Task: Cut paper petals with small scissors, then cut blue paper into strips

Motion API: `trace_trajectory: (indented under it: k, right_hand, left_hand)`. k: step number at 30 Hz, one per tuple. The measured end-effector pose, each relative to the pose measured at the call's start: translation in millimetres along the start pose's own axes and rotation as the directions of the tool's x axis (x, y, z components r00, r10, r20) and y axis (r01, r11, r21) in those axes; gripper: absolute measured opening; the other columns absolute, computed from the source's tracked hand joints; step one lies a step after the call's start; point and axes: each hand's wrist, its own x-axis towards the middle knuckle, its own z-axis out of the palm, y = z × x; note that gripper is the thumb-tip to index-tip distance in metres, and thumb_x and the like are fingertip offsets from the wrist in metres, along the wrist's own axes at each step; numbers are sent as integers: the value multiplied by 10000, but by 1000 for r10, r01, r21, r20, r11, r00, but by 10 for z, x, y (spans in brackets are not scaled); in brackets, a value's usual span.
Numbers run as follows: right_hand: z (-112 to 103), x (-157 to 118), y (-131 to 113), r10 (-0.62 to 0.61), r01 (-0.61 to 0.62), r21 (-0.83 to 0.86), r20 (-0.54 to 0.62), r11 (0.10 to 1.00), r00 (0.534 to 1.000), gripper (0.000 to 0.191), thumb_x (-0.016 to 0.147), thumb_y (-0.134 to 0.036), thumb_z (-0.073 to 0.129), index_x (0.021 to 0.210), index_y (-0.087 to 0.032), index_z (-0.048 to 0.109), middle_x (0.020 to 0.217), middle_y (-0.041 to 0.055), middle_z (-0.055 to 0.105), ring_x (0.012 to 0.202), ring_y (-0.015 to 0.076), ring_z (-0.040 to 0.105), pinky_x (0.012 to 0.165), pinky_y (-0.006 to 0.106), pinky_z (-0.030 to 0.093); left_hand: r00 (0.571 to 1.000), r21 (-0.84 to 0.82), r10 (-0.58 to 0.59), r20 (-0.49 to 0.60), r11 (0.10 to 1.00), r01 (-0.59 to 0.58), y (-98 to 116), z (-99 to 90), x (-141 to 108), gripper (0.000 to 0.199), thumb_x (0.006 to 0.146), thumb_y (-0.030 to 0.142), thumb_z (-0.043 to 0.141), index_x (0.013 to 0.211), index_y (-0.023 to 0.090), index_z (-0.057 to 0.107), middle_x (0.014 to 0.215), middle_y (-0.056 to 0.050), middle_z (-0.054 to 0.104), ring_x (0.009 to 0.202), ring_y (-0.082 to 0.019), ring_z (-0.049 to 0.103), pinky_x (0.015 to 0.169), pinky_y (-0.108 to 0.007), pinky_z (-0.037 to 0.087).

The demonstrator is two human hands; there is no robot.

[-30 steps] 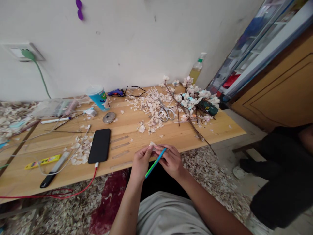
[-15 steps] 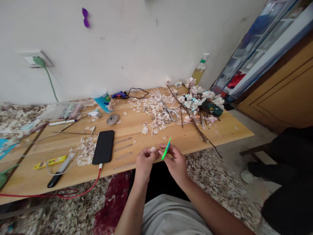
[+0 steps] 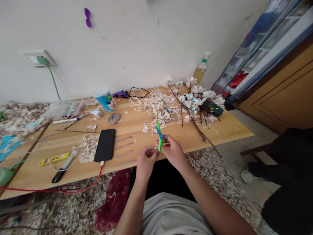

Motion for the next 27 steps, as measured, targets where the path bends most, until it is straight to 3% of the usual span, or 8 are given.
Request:
trace_trajectory:
  k: [3,9,16,23,27]
  right_hand:
    - [-20,-2,-8,53,-49,-76,52,996,997,252,756,-370,679,935,-200,632,858,30,676,667,158,604,631,276,494]
    - [-26,-35,7,65,-70,62,77,996,995,248,759,-400,675,869,-188,607,781,17,649,664,161,591,623,270,491]
    - [26,-175,-43,66,-60,148,-32,987,997,273,762,-412,694,904,-187,636,876,46,691,620,145,581,592,263,483]
    - [268,-326,17,26,50,199,-360,979,933,255,801,-398,668,947,-191,641,836,31,667,656,142,569,633,264,489]
    - [352,-378,38,0,49,143,-323,989,946,237,820,-390,636,952,-194,632,842,32,660,690,151,576,641,264,484]
  left_hand:
    - [1000,-11,4,2,1000,-4,11,8,-7,253,634,294,815,786,144,680,719,-20,695,686,-123,638,695,-232,490]
    - [999,-41,25,-24,999,-26,59,56,-1,264,670,344,794,793,145,671,736,-44,710,677,-143,641,689,-262,501]
    - [996,-130,47,-73,990,-56,58,189,20,238,738,356,749,846,157,677,756,-23,680,697,-125,621,726,-255,495]
    - [992,-449,-116,-41,890,85,71,273,-58,278,627,248,840,838,141,695,839,-36,708,792,-123,644,818,-256,485]
    - [985,-550,-137,-100,833,60,104,298,-66,254,597,250,851,713,139,654,711,3,667,664,-87,611,726,-220,480]
